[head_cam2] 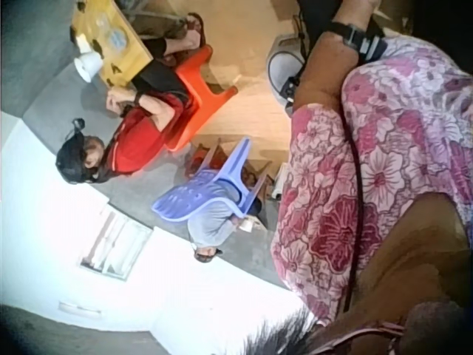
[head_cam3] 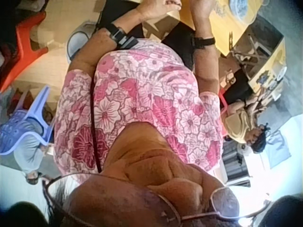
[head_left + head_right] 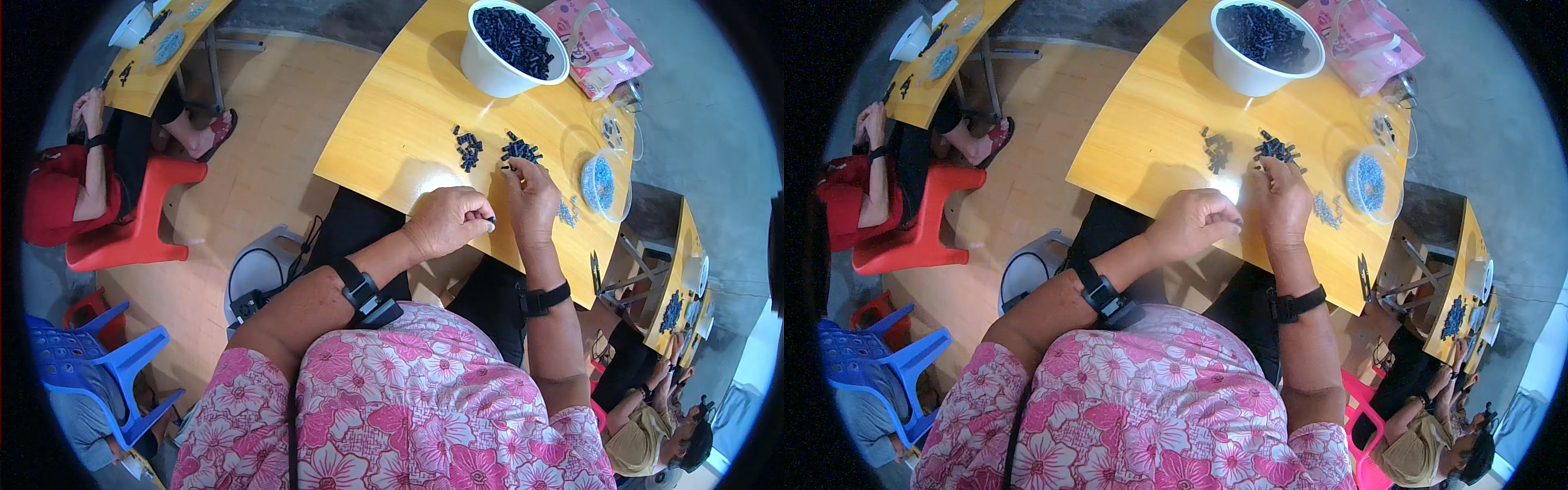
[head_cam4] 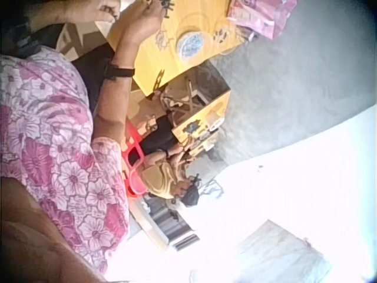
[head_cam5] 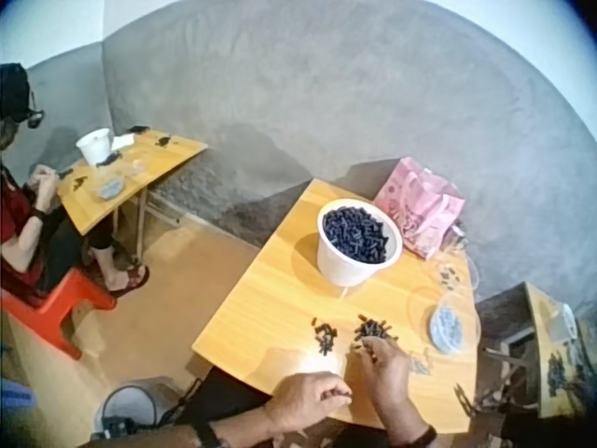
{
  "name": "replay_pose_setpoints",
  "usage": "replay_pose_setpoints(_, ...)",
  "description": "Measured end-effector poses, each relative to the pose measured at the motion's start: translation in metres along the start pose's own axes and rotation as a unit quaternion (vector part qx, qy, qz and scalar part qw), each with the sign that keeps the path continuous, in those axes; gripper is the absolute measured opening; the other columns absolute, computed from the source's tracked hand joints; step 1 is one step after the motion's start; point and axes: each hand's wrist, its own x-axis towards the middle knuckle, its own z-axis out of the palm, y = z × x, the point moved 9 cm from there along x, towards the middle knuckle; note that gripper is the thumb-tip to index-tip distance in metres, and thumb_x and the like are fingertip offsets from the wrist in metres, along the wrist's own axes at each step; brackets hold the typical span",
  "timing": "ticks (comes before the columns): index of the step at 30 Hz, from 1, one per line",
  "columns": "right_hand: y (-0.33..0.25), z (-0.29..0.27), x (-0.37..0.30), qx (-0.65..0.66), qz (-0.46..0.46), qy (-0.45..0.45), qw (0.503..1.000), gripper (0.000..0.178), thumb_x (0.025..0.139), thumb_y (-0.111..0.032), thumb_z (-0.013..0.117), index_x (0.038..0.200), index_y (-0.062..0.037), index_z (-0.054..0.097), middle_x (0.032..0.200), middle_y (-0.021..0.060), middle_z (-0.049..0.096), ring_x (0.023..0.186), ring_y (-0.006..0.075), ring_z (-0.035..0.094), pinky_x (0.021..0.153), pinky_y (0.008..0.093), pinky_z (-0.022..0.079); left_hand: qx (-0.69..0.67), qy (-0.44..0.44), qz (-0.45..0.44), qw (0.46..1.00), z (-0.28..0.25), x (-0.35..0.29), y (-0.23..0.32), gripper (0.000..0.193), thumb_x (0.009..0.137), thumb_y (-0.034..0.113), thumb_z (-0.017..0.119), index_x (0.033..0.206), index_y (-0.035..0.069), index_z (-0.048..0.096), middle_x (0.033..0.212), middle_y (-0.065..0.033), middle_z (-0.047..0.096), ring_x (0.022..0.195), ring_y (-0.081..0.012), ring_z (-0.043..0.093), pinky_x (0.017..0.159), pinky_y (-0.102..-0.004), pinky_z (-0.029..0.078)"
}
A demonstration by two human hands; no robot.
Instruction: The recorder manually assembles small black plastic components by inserting blue plastic tips or pieces into them while seated at a table.
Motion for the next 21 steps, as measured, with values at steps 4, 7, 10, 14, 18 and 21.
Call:
replay_pose_setpoints(4, -0.007, 0.007, 0.002, -0.046, 0.0, -0.005, 0.999, 0.013, 0.081, -0.015, 0.062, 0.088, -0.0066, 0.07, 0.079, 0.0166, 0.065, 0.072, 0.0368, 0.064, 0.067, 0.0435, 0.052, 0.018, -0.001, -0.006, 1.0, 0.0, -0.001, 0.0, 0.013, 0.081, 0.016, 0.073, 0.085, 0.004, 0.068, 0.08, -0.0095, 0.068, 0.072, -0.0202, 0.067, 0.066, -0.0316, 0.052)
replay_pose_setpoints(7, -0.006, 0.008, 0.0, -0.061, -0.009, -0.006, 0.998, 0.011, 0.08, -0.012, 0.063, 0.085, -0.0062, 0.07, 0.078, 0.0177, 0.065, 0.071, 0.0371, 0.064, 0.066, 0.0418, 0.052, 0.016, -0.003, 0.006, 1.0, 0.002, 0.0, 0.001, 0.013, 0.081, 0.015, 0.072, 0.085, 0.004, 0.067, 0.08, -0.0095, 0.068, 0.072, -0.0204, 0.067, 0.066, -0.0318, 0.052)
replay_pose_setpoints(10, 0.0, 0.005, -0.005, 0.022, 0.01, -0.002, 1.0, 0.007, 0.081, -0.009, 0.066, 0.084, -0.0037, 0.069, 0.078, 0.0138, 0.068, 0.068, 0.0279, 0.066, 0.064, 0.0357, 0.053, -0.001, -0.005, 0.005, 1.0, 0.002, -0.002, 0.002, 0.012, 0.081, 0.014, 0.072, 0.086, 0.004, 0.067, 0.08, -0.0094, 0.067, 0.072, -0.0196, 0.066, 0.066, -0.0315, 0.052)
replay_pose_setpoints(14, 0.022, -0.005, -0.033, 0.205, 0.187, -0.043, 0.96, 0.004, 0.084, -0.005, 0.068, 0.084, -0.0006, 0.067, 0.08, 0.0073, 0.07, 0.068, 0.0157, 0.066, 0.063, 0.0276, 0.052, -0.007, -0.008, 0.018, 1.0, 0.004, -0.005, 0.0, 0.011, 0.081, 0.011, 0.072, 0.087, 0.002, 0.067, 0.078, -0.0077, 0.066, 0.071, -0.0157, 0.065, 0.065, -0.029, 0.051)
replay_pose_setpoints(18, 0.013, -0.02, -0.063, 0.419, 0.228, -0.055, 0.877, 0.004, 0.088, -0.001, 0.065, 0.092, 0.0005, 0.066, 0.084, 0.0056, 0.069, 0.069, 0.0124, 0.065, 0.064, 0.0248, 0.053, -0.015, -0.011, 0.011, 1.0, 0.006, -0.012, -0.007, 0.007, 0.083, 0.004, 0.07, 0.087, -0.001, 0.067, 0.077, -0.0043, 0.066, 0.07, -0.0087, 0.062, 0.064, -0.0242, 0.051)
replay_pose_setpoints(21, 0.014, -0.028, -0.091, 0.474, 0.276, -0.055, 0.835, 0.005, 0.088, -0.001, 0.066, 0.093, 0.0003, 0.067, 0.084, 0.0057, 0.069, 0.068, 0.0129, 0.066, 0.064, 0.0255, 0.054, -0.013, -0.013, -0.014, 1.0, 0.008, -0.021, -0.002, 0.008, 0.083, 0.004, 0.07, 0.089, -0.001, 0.068, 0.08, -0.0031, 0.068, 0.073, -0.0073, 0.062, 0.068, -0.0235, 0.051)
